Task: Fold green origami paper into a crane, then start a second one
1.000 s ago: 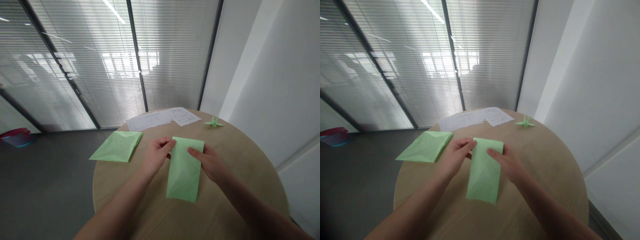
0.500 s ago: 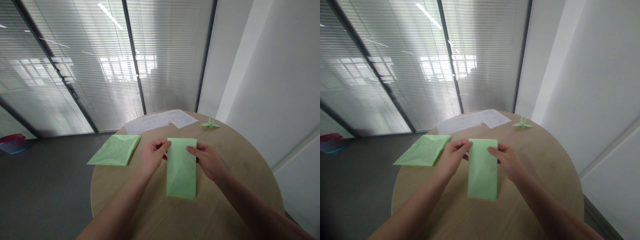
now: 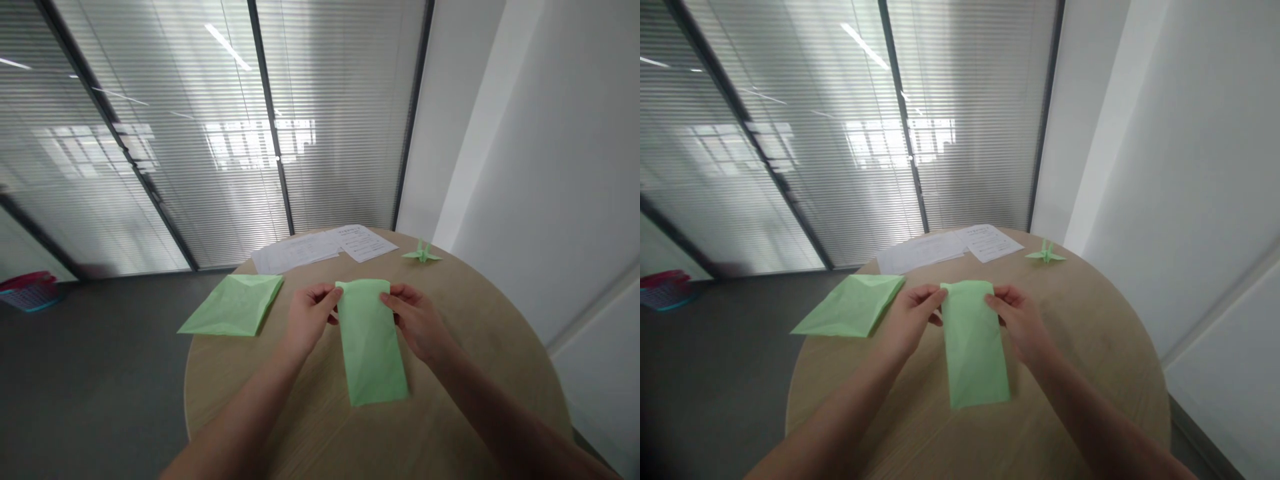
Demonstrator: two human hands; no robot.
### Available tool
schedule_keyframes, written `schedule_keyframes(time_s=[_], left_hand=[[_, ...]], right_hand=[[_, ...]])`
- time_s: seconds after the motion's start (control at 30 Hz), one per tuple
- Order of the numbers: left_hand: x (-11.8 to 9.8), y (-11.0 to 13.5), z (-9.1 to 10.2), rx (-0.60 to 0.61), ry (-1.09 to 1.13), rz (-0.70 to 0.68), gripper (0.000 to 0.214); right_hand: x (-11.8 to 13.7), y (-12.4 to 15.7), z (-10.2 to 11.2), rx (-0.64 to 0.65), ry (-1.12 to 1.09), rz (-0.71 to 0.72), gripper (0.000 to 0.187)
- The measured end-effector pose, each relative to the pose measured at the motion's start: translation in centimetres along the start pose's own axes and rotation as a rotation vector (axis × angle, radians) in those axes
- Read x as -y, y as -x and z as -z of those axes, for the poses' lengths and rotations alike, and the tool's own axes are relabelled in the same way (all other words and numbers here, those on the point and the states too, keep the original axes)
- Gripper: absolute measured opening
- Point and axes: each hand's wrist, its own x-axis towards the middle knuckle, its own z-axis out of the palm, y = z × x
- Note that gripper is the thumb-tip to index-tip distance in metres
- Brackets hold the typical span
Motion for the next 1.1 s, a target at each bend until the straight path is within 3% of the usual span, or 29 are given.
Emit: schedule_keyframes(time_s=[0.27, 0.4, 0.73, 1.1], left_hand=[[0.7, 0.1, -0.5, 0.083, -0.063, 0.023, 0.025], [0.8, 0.1, -0.6, 0.087, -0.072, 0.020, 0.025], [0.1, 0.0, -0.2, 0.007, 0.018, 0.029, 0.024], [0.5, 0.1, -0.6, -0.001, 0.019, 0.037, 0.023]], right_hand=[[-0.5, 0.5, -0.3, 0.131, 0.087, -0.047, 0.043], [-0.8, 0.6, -0.2, 0.190, 0.048, -0.134, 0.033], [0.2, 0.1, 0.1, 0.000, -0.033, -0.079, 0.029], [-0.3, 0.0, 0.0, -0.040, -0.084, 0.013, 0.031]])
